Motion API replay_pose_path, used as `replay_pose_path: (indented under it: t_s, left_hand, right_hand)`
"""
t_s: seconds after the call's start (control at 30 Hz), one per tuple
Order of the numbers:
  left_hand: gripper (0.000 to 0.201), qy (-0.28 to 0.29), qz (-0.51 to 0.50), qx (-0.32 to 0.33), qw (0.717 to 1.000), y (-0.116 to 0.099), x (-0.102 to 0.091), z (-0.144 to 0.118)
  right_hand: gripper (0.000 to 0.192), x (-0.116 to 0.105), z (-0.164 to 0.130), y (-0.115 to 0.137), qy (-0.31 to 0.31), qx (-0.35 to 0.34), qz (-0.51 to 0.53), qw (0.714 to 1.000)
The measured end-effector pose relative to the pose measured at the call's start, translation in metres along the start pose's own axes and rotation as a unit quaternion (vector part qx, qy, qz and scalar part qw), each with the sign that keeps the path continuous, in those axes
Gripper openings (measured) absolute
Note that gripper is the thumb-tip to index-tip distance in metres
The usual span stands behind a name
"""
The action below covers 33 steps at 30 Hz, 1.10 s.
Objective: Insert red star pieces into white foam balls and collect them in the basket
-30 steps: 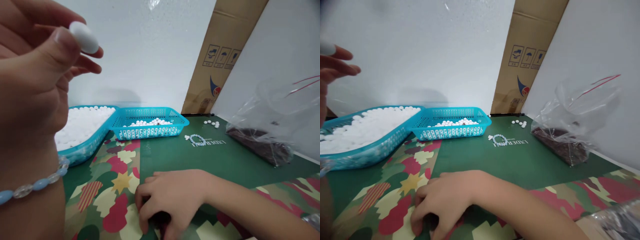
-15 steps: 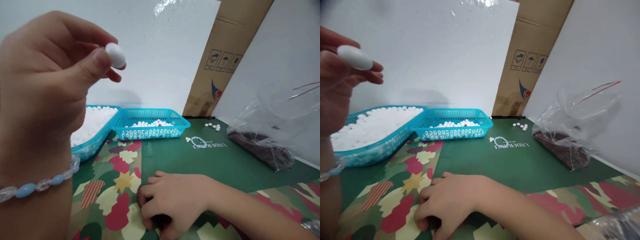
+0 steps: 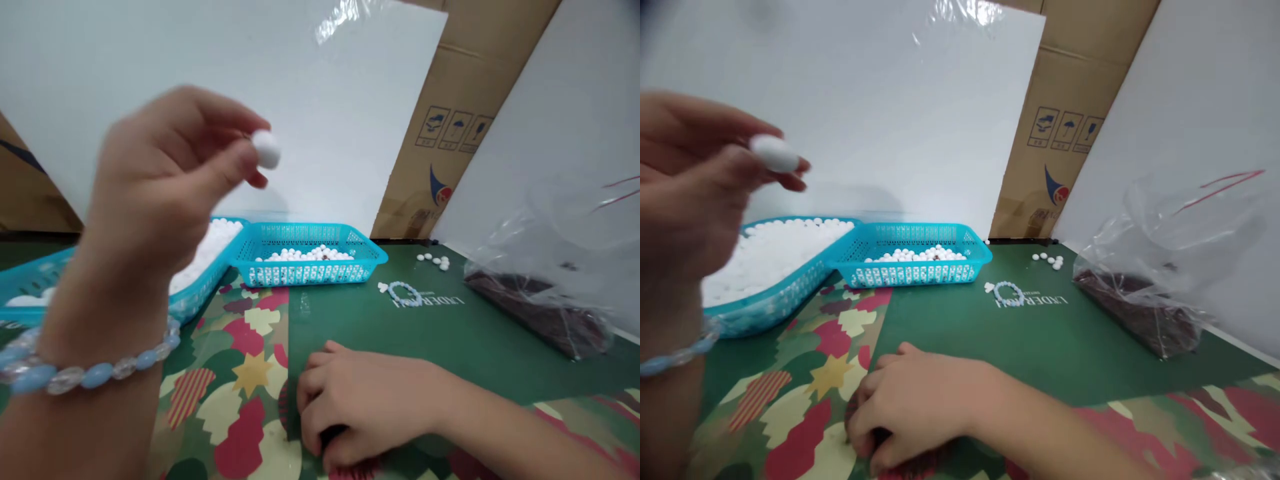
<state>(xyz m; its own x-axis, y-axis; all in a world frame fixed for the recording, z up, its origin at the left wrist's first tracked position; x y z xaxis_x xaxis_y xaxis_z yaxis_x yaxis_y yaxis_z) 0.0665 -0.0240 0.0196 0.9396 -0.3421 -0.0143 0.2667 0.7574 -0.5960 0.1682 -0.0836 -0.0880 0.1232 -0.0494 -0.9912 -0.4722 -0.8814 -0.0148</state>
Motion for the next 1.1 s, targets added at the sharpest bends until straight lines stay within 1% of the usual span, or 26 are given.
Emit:
replay_pose_path:
  t_s: [0.03,0.07,0.1,0.13,0.17,0.2,0.27,0.3,0.37,0.43,0.53,0.57,0.63,0.7,0.73,0.8,0.87,0.97,1.03,1.1]
  left_hand:
    - [0.009,0.013,-0.005,0.020,1.000,0.002,0.001,0.000]
    - [0.008,0.027,-0.010,0.022,0.999,0.006,0.001,0.001]
    - [0.010,0.048,-0.051,-0.026,0.997,0.014,0.002,0.001]
    - [0.011,0.066,-0.068,-0.067,0.993,0.021,0.002,0.002]
    - [0.011,0.082,-0.082,-0.099,0.988,0.027,0.002,0.002]
    - [0.012,0.098,-0.099,-0.137,0.981,0.033,0.002,0.001]
    - [0.012,0.116,-0.121,-0.182,0.969,0.040,0.003,0.000]
    - [0.012,0.120,-0.133,-0.199,0.963,0.042,0.004,-0.001]
    - [0.013,0.120,-0.156,-0.215,0.957,0.044,0.005,-0.004]
    - [0.015,0.118,-0.178,-0.224,0.951,0.045,0.006,-0.006]
    - [0.016,0.121,-0.201,-0.235,0.943,0.046,0.006,-0.007]
    - [0.017,0.123,-0.206,-0.239,0.941,0.046,0.006,-0.007]
    - [0.017,0.127,-0.213,-0.248,0.937,0.047,0.007,-0.008]
    - [0.016,0.132,-0.218,-0.257,0.932,0.047,0.010,-0.009]
    - [0.016,0.135,-0.221,-0.262,0.930,0.047,0.012,-0.010]
    - [0.014,0.140,-0.224,-0.269,0.926,0.047,0.017,-0.011]
    - [0.011,0.145,-0.224,-0.272,0.924,0.047,0.022,-0.012]
    - [0.009,0.155,-0.219,-0.277,0.923,0.047,0.027,-0.013]
    - [0.013,0.158,-0.218,-0.279,0.922,0.047,0.027,-0.013]
    - [0.018,0.155,-0.220,-0.277,0.922,0.047,0.026,-0.013]
  right_hand:
    - [0.008,0.001,0.000,0.000,-0.006,0.006,0.004,1.000]
    - [0.007,0.002,0.000,-0.001,-0.011,0.011,0.012,1.000]
    - [0.006,0.004,0.001,-0.002,-0.017,0.019,0.024,0.999]
    - [0.006,0.006,0.001,-0.004,-0.023,0.037,0.041,0.998]
    - [0.007,0.009,0.001,-0.007,-0.026,0.065,0.069,0.995]
    - [0.010,0.012,0.001,-0.011,-0.033,0.110,0.103,0.988]
    - [0.013,0.018,0.000,-0.018,-0.038,0.176,0.161,0.970]
    - [0.011,0.019,-0.001,-0.020,-0.042,0.191,0.174,0.965]
    - [0.007,0.020,-0.003,-0.022,-0.048,0.184,0.162,0.968]
    - [0.004,0.018,-0.006,-0.022,-0.063,0.159,0.133,0.976]
    - [0.004,0.011,-0.009,-0.017,-0.094,0.069,0.072,0.991]
    - [0.001,0.009,-0.010,-0.015,-0.092,0.042,0.046,0.994]
    - [0.007,0.007,-0.011,-0.012,-0.068,0.022,-0.013,0.997]
    - [0.015,0.007,-0.013,-0.011,-0.038,0.029,-0.053,0.997]
    - [0.017,0.007,-0.014,-0.011,-0.036,0.029,-0.068,0.997]
    - [0.018,0.007,-0.016,-0.010,-0.055,0.024,-0.071,0.996]
    - [0.015,0.007,-0.020,-0.009,-0.082,0.023,-0.042,0.995]
    - [0.007,0.009,-0.023,-0.012,-0.101,0.063,0.008,0.993]
    - [0.008,0.013,-0.022,-0.016,-0.103,0.092,0.022,0.990]
    - [0.011,0.017,-0.021,-0.019,-0.101,0.097,0.026,0.990]
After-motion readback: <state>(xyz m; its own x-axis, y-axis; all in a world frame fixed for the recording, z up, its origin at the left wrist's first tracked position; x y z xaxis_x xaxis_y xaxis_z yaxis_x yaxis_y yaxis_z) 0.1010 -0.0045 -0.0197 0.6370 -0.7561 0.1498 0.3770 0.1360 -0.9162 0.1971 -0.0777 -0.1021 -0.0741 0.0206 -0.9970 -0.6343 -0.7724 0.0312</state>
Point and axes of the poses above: each hand's wrist, its own z-axis towards the middle knuckle, its own x-axis out of the palm, y = z × x, the point moved 3 cm from there along z, towards the middle knuckle, and after that the axes turned 10 degrees about -z, right-handed, at the moved point
